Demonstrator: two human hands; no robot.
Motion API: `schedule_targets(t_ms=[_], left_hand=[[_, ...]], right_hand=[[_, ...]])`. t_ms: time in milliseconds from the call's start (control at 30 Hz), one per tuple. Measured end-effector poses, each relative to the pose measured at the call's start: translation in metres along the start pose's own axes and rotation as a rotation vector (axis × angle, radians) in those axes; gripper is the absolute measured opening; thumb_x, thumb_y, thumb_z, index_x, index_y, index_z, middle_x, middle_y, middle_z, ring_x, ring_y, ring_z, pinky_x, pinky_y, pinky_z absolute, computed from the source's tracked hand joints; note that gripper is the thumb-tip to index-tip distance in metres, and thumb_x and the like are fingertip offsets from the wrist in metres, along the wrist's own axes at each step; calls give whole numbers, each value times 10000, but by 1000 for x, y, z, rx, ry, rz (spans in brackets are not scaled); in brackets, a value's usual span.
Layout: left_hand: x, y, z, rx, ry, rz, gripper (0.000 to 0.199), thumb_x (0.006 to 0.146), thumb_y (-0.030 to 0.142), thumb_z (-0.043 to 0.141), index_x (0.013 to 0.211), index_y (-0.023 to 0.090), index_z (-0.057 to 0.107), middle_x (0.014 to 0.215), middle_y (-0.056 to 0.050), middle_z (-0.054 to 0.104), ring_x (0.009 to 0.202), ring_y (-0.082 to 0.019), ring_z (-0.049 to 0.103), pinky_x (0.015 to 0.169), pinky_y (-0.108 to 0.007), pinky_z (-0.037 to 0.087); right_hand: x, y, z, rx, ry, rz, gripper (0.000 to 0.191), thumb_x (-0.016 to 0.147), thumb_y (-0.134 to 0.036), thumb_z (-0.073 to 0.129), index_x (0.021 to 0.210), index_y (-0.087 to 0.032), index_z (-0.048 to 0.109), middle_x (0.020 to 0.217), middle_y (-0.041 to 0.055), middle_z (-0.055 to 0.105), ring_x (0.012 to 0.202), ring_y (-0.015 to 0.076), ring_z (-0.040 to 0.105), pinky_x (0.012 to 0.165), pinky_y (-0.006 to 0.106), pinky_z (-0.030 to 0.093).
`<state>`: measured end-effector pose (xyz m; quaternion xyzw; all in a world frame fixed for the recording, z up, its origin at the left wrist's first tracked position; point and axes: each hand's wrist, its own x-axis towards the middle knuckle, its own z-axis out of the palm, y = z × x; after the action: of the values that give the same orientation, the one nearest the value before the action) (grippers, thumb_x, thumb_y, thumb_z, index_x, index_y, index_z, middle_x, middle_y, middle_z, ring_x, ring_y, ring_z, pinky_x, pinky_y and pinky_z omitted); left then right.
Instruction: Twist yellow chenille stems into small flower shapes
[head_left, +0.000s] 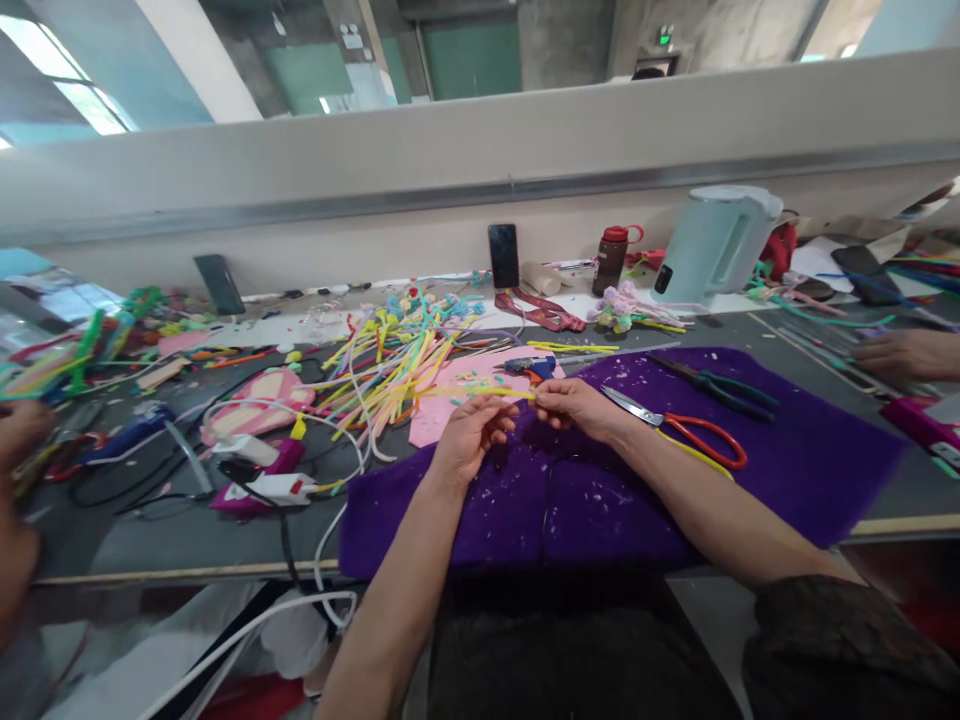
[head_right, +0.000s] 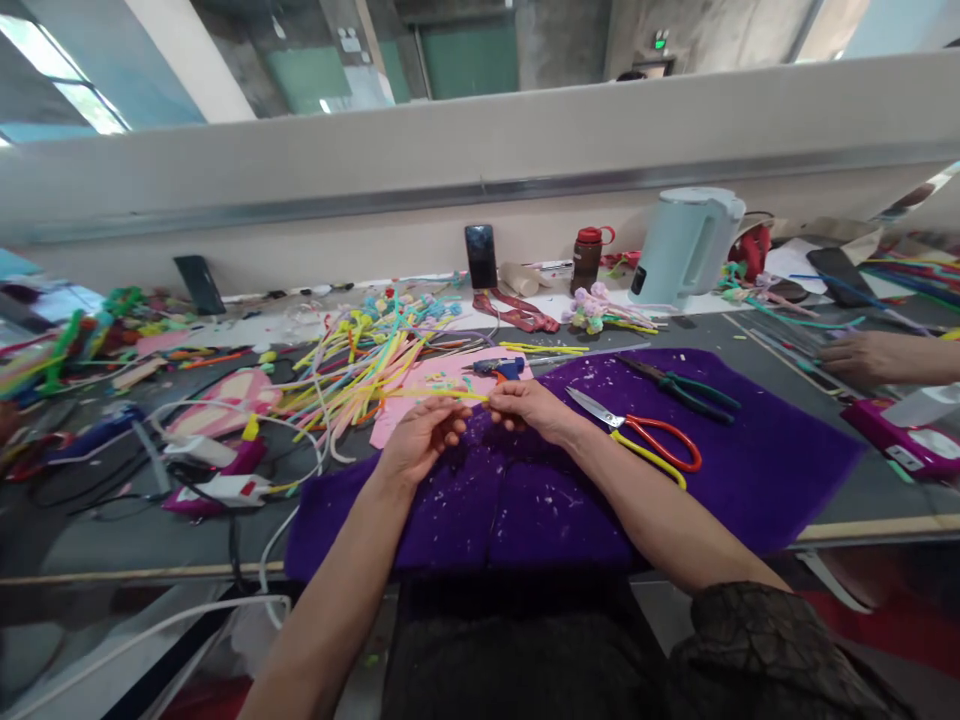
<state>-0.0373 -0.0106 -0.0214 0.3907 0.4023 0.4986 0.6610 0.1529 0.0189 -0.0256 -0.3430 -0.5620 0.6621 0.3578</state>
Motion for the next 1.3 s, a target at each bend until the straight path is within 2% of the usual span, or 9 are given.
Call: schedule_targets(t_ms=[133,333,400,633,833,1000,1100,1233,1300], left_hand=[[9,1,12,41,9,34,362,639,231,679,983,138,611,730,-34,647,543,-66,567,421,-132,413],[24,5,30,95,0,158,340,591,245,704,900,117,646,711,-51,653,606,-104,594,486,-166,442],[26,3,30,122,15,184,354,589,271,704,906,123,649,726,-51,659,620,-114,597,498,-182,446],[26,2,15,137,204,222,389,584,357,704,876,104,661,644,-50,642,540,-105,576,446,-180,416],[23,-3,15,336,148,238,372,615,378,675,867,106,678,640,-45,641,569,-121,564,468,-198,413],[14,-4,24,462,81,305,307,607,333,680,844,140,693,699,-22,655,595,-115,557,504,-200,408],[12,0,23,305,14,186,356,607,327,678,912,145,657,730,-34,656,582,-109,572,458,-185,398],[14,4,14,219,-59,-97,316,665,415,604,716,104,624,528,-23,581,396,-70,496,328,-154,284],[15,4,11,253,-125,-163,290,659,392,615,679,103,606,498,-14,563,357,-53,463,306,-146,240]], right_hand=[[1,4,3,45,-9,-11,271,692,-398,619,769,-146,555,631,-23,571,418,33,457,364,149,257],[4,4,2,151,80,-53,273,713,-413,583,757,-146,549,611,-25,566,392,32,440,341,146,244],[4,4,3,135,87,-47,266,723,-412,568,745,-147,545,596,-23,572,380,35,438,333,148,237],[-2,-2,8,-5,21,13,225,749,-376,530,730,-152,539,604,-11,599,385,45,454,341,158,232],[1,3,13,-243,126,-173,147,710,-292,565,731,-147,574,620,-19,587,515,73,510,477,180,370],[1,3,11,-238,106,-208,187,721,-334,551,741,-149,555,536,-47,514,445,72,465,436,190,345],[0,-6,-3,-280,19,-251,216,726,-354,551,771,-145,579,529,-49,498,443,64,431,436,186,320],[1,-15,-25,-464,-22,-316,216,715,-336,564,766,-135,623,561,-27,524,488,74,434,475,199,324],[2,-14,-31,-550,-28,-334,206,715,-317,557,772,-137,640,589,-17,547,514,82,448,498,204,335]])
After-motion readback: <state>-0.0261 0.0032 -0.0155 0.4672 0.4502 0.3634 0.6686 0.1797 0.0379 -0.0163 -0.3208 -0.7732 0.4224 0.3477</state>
